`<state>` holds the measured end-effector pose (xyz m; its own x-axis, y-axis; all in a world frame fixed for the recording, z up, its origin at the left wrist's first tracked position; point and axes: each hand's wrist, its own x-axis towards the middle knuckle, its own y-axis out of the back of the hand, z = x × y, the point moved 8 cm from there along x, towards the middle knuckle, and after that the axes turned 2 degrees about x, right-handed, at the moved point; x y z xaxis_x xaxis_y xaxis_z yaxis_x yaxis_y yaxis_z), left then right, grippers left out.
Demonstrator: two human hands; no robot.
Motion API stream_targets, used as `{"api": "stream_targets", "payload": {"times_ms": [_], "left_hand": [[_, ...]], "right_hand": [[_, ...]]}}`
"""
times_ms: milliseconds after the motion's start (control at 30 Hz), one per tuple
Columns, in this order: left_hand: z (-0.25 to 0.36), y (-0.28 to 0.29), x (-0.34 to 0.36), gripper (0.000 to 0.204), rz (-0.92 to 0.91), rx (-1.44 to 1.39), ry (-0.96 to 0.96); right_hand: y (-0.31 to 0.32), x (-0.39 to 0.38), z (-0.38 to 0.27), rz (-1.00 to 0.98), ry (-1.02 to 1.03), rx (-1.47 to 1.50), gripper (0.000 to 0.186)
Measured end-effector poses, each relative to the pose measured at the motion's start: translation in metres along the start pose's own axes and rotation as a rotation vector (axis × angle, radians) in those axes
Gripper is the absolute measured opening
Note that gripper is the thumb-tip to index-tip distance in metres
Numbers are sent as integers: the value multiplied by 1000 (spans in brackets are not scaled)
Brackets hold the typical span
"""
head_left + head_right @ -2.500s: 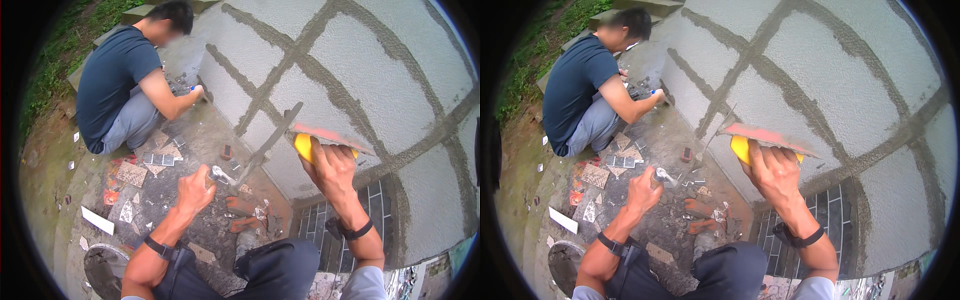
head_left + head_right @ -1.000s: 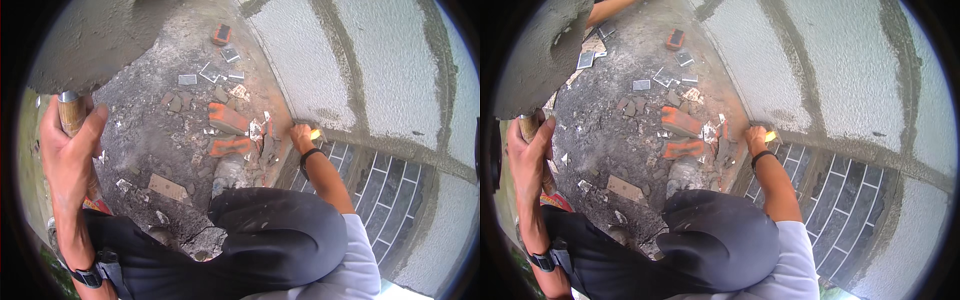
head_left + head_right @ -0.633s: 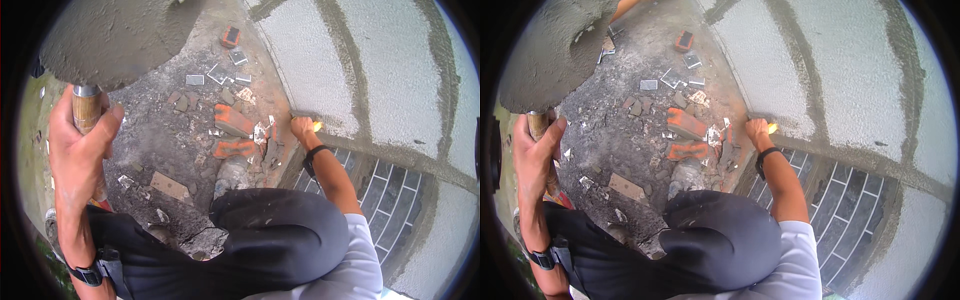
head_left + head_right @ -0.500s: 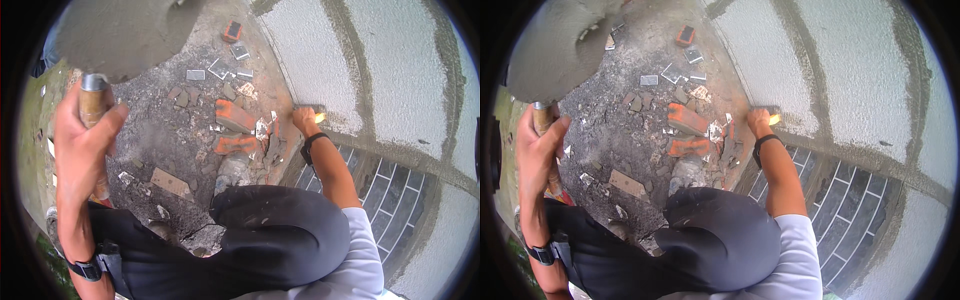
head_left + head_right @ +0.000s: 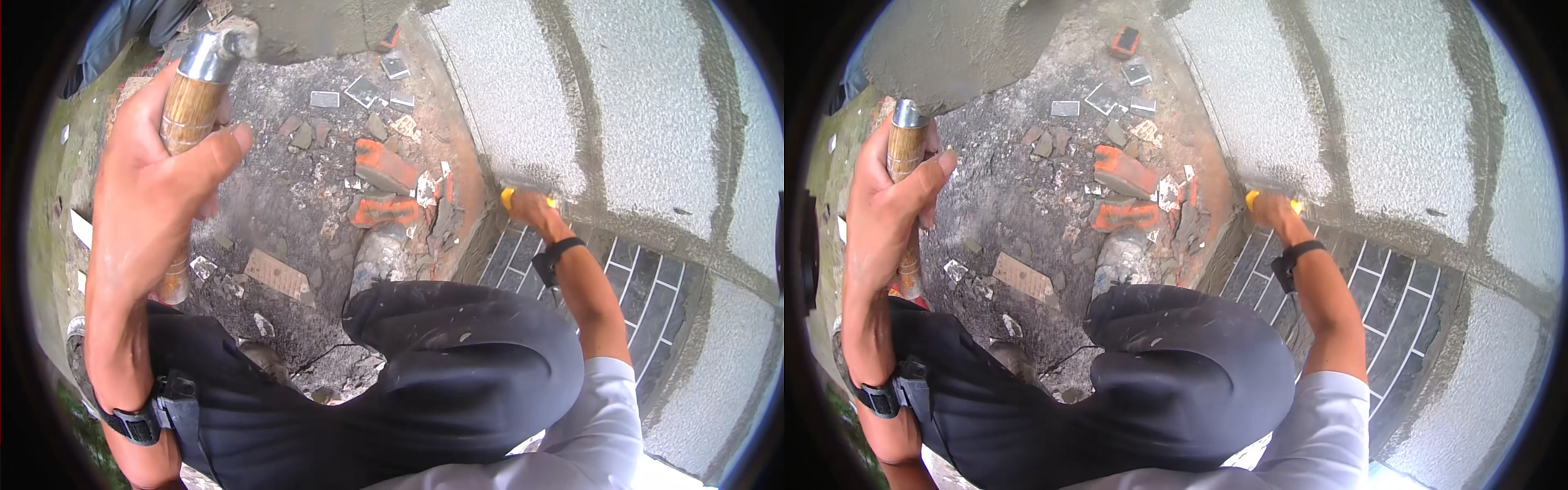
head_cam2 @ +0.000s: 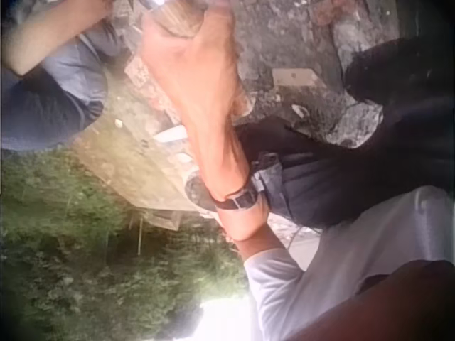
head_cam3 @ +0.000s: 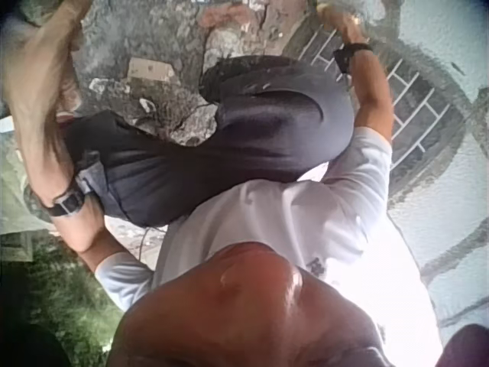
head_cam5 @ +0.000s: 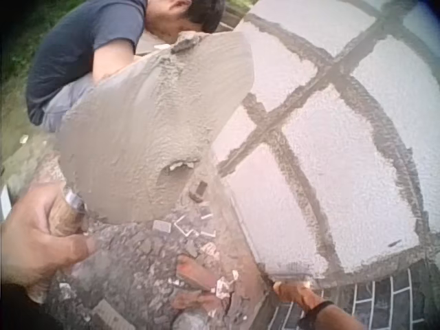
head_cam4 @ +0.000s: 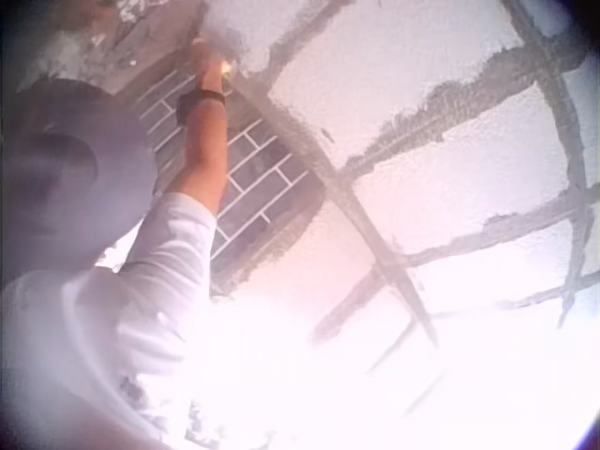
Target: Applying mortar and smoothing joints on an exterior tiled wall.
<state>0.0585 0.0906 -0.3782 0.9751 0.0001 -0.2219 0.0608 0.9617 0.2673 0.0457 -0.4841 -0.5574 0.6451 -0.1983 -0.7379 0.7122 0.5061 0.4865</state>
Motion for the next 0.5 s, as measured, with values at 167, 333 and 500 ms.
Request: {"api": "stream_targets", "payload": {"times_ms": [167,333,500], "left_hand": [[-11,7,-4,25,13,16,82],[-18,5,2,25,-25,23,106],[-4,-8,4,25,-62,-75,152]], "right_hand": [[-49,23,-26,-2,46,-46,27],[-57,59,-43,106,141,-134,21],[-8,49,-46,180,43,-123,18]]}}
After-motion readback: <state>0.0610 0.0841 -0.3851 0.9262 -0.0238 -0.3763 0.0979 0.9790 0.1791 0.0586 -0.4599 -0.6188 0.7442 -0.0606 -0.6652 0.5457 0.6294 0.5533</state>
